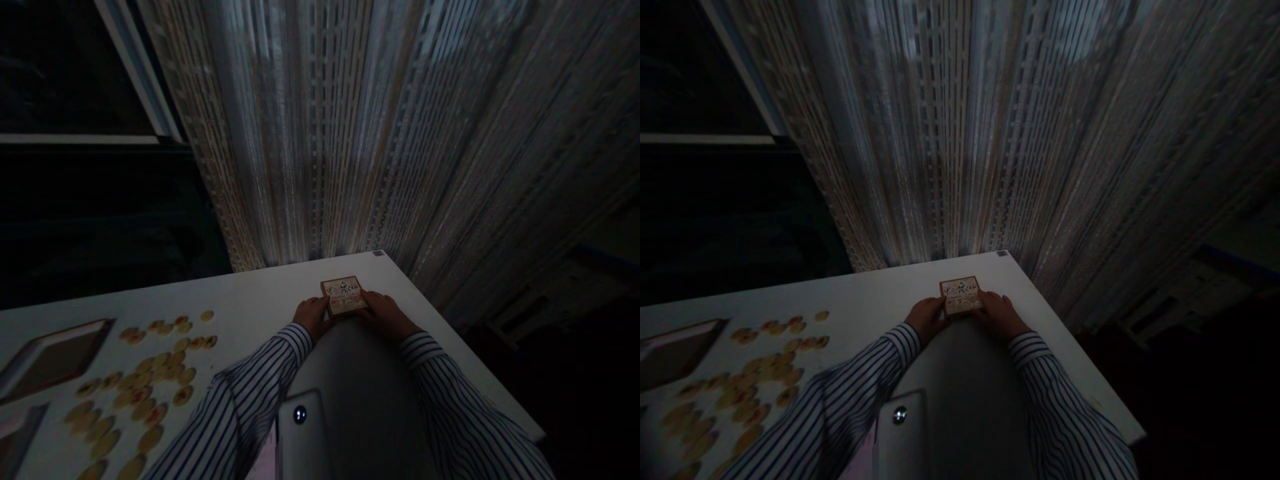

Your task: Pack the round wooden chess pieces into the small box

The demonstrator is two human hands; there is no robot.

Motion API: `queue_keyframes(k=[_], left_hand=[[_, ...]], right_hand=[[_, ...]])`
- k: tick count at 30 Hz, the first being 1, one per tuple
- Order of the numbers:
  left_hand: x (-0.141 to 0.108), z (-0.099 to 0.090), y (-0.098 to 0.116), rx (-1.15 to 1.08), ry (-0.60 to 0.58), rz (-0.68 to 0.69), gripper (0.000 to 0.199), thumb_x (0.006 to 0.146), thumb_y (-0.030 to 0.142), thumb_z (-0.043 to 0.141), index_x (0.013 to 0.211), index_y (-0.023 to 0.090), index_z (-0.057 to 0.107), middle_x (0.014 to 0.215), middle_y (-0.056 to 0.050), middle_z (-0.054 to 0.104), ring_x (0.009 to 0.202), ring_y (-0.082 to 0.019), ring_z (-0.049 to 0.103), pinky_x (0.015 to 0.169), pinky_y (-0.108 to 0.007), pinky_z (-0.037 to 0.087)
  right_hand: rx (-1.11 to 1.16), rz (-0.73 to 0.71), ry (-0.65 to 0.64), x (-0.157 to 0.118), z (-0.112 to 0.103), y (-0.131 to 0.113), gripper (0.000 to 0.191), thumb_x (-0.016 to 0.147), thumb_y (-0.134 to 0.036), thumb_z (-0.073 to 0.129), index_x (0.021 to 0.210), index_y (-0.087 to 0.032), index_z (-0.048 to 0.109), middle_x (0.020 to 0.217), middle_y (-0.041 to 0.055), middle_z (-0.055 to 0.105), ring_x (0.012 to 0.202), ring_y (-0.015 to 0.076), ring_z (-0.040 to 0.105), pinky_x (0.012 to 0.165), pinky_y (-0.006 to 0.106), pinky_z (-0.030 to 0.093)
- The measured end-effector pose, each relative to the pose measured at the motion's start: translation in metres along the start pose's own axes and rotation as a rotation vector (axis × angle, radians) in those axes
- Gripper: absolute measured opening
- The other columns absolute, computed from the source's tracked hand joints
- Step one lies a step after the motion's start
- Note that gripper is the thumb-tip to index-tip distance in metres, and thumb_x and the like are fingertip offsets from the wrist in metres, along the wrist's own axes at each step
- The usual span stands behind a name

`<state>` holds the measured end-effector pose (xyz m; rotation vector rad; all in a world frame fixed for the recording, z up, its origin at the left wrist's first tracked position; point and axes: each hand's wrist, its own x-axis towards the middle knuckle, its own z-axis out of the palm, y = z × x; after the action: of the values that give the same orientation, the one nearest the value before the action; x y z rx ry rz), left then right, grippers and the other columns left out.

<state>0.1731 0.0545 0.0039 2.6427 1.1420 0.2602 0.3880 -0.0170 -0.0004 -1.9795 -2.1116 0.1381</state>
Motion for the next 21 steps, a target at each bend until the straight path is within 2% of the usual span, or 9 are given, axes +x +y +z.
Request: queue_keyframes(k=[6,21], left_hand=[[0.0008,-0.0011,0.0011,0.001,0.001,-0.007,0.06,0.07,0.034,0.058,0.125,0.02,0.038,0.124,-0.009,0.052,0.114,-0.023,0.046,0.095,-0.037,0.035],[0.0027,0.0019,-0.0021,0.008,0.007,0.005,0.061,0.07,0.036,0.057,0.126,0.021,0.037,0.123,-0.009,0.052,0.114,-0.023,0.046,0.095,-0.037,0.035]], right_hand=[[0.004,0.009,-0.011,-0.0002,-0.0004,-0.0008,0.055,0.085,-0.044,0.04,0.133,-0.019,0.03,0.13,0.0123,0.044,0.119,0.0234,0.037,0.094,0.039,0.028],[0.021,0.028,-0.02,-0.0008,-0.0017,-0.0034,0.058,0.085,-0.045,0.04,0.134,-0.017,0.028,0.132,0.0124,0.043,0.12,0.0235,0.036,0.095,0.039,0.027]])
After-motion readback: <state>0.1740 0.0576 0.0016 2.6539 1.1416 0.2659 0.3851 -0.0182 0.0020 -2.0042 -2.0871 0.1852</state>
